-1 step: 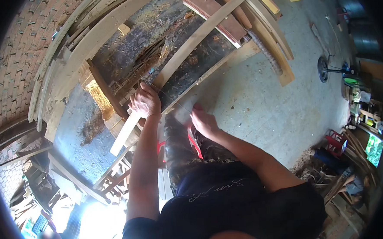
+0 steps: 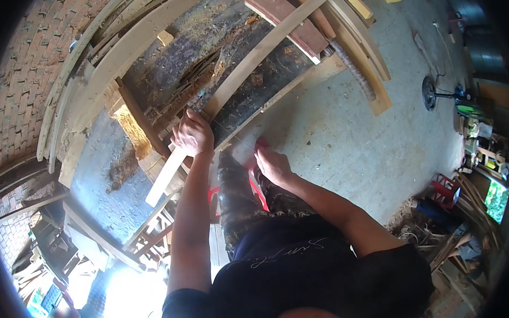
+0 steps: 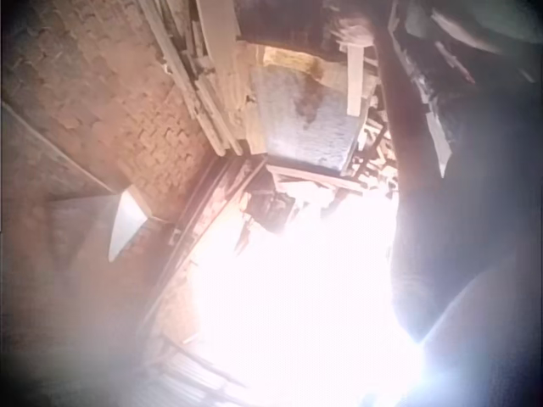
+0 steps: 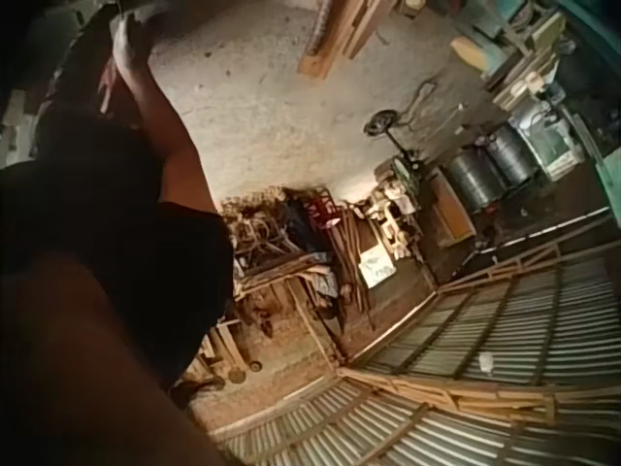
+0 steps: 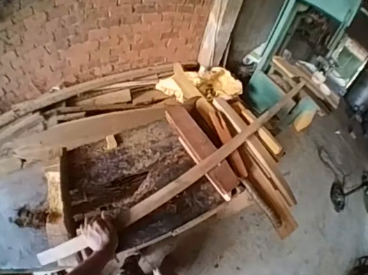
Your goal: The recorder uses a hand saw to cut a wooden plank on a workbench in a workshop.
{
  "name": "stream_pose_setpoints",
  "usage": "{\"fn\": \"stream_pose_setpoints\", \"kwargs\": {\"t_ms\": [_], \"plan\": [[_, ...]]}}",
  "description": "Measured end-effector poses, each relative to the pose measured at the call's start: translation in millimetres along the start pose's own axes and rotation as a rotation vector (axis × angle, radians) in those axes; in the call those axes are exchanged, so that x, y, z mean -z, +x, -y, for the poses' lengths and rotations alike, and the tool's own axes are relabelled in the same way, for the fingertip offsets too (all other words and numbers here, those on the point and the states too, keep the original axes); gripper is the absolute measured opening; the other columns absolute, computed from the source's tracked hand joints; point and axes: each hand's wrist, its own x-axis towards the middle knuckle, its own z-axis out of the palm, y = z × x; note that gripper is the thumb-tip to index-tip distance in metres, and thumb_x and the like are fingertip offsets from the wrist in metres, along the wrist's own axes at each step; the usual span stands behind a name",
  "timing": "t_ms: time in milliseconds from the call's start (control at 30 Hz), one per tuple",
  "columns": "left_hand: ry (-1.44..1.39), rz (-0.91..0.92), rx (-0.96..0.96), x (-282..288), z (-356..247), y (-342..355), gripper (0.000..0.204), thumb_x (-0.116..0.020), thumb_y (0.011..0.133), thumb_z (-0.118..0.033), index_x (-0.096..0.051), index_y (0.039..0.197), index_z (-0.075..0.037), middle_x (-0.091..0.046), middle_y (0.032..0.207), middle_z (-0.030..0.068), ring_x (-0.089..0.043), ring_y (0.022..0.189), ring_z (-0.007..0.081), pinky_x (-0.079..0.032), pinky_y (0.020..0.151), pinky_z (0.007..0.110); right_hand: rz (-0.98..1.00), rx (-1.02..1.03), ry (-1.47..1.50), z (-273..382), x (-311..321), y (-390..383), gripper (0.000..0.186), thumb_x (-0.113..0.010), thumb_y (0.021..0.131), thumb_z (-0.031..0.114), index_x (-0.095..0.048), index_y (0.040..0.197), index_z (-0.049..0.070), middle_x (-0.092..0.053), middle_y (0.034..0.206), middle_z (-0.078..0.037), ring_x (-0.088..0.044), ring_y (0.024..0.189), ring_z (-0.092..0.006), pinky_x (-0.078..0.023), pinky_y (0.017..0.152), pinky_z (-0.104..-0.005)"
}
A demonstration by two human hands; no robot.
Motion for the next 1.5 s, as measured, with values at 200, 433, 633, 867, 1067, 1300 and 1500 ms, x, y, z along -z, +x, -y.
{"fn": "stream_pose_setpoints", "kwargs": {"t_ms": [200,433,633,867,1067,1300,1500], "plan": [[0.011,0.0,-0.006,-2,2,-2,0.052,-0.037,0.095,-0.034,-0.065,0.06,-0.007,-0.066,0.067,0.0117,-0.062,0.074,0.0314,-0.044,0.07,0.045,0.256,-0.24,-0.126,26,-39,88,0.009,-0.058,0.084,0.01,-0.05,0.084,0.007,-0.058,0.061,-0.013,-0.061,0.055,-0.0342,-0.048,0.048,-0.0423],[-0.003,-0.001,0.007,-2,4,-2,0.051,-0.038,0.095,-0.033,-0.065,0.061,-0.006,-0.066,0.067,0.0116,-0.062,0.075,0.0314,-0.043,0.071,0.044,0.294,-0.137,-0.273,-8,-27,-24,0.005,-0.054,0.085,0.006,-0.053,0.09,0.007,-0.054,0.059,-0.006,-0.058,0.055,-0.0258,-0.05,0.056,-0.0364],[-0.009,0.022,0.006,1,0,-3,0.05,-0.038,0.095,-0.033,-0.066,0.063,-0.007,-0.067,0.07,0.0116,-0.061,0.076,0.0317,-0.043,0.072,0.045,0.366,-0.255,-0.181,26,-26,75,0.006,-0.055,0.086,0.008,-0.051,0.089,0.007,-0.056,0.059,-0.008,-0.061,0.055,-0.0275,-0.048,0.05,-0.0385],[-0.017,0.008,0.002,5,0,-2,0.05,-0.037,0.095,-0.033,-0.065,0.064,-0.006,-0.067,0.071,0.0114,-0.062,0.077,0.0318,-0.043,0.073,0.045,0.19,-0.159,-0.061,4,-15,-13,0.009,-0.057,0.085,0.01,-0.051,0.09,0.005,-0.059,0.059,-0.012,-0.063,0.053,-0.0282,-0.048,0.046,-0.0407],[-0.031,0.014,0.005,3,0,-3,0.049,-0.038,0.095,-0.032,-0.065,0.063,-0.007,-0.066,0.07,0.0113,-0.062,0.076,0.0312,-0.043,0.072,0.044,0.411,-0.298,-0.167,31,-23,85,0.003,-0.052,0.087,0.006,-0.05,0.086,0.007,-0.055,0.063,-0.011,-0.06,0.058,-0.0248,-0.046,0.051,-0.0329],[0.0,0.063,0.02,7,4,-3,0.049,-0.037,0.096,-0.033,-0.065,0.064,-0.007,-0.067,0.071,0.0111,-0.062,0.077,0.031,-0.043,0.072,0.044,0.332,-0.321,0.004,13,-26,16,0.005,-0.055,0.088,0.008,-0.051,0.085,0.007,-0.049,0.057,-0.012,-0.057,0.057,-0.0218,-0.046,0.05,-0.0314],[-0.01,0.071,0.015,8,-6,-2,0.048,-0.037,0.096,-0.033,-0.065,0.067,-0.007,-0.067,0.073,0.0116,-0.062,0.078,0.0309,-0.044,0.073,0.044,0.196,-0.183,-0.098,16,-27,59,0.005,-0.057,0.087,0.006,-0.052,0.088,0.008,-0.057,0.065,-0.013,-0.06,0.055,-0.0285,-0.049,0.047,-0.0376]]}}
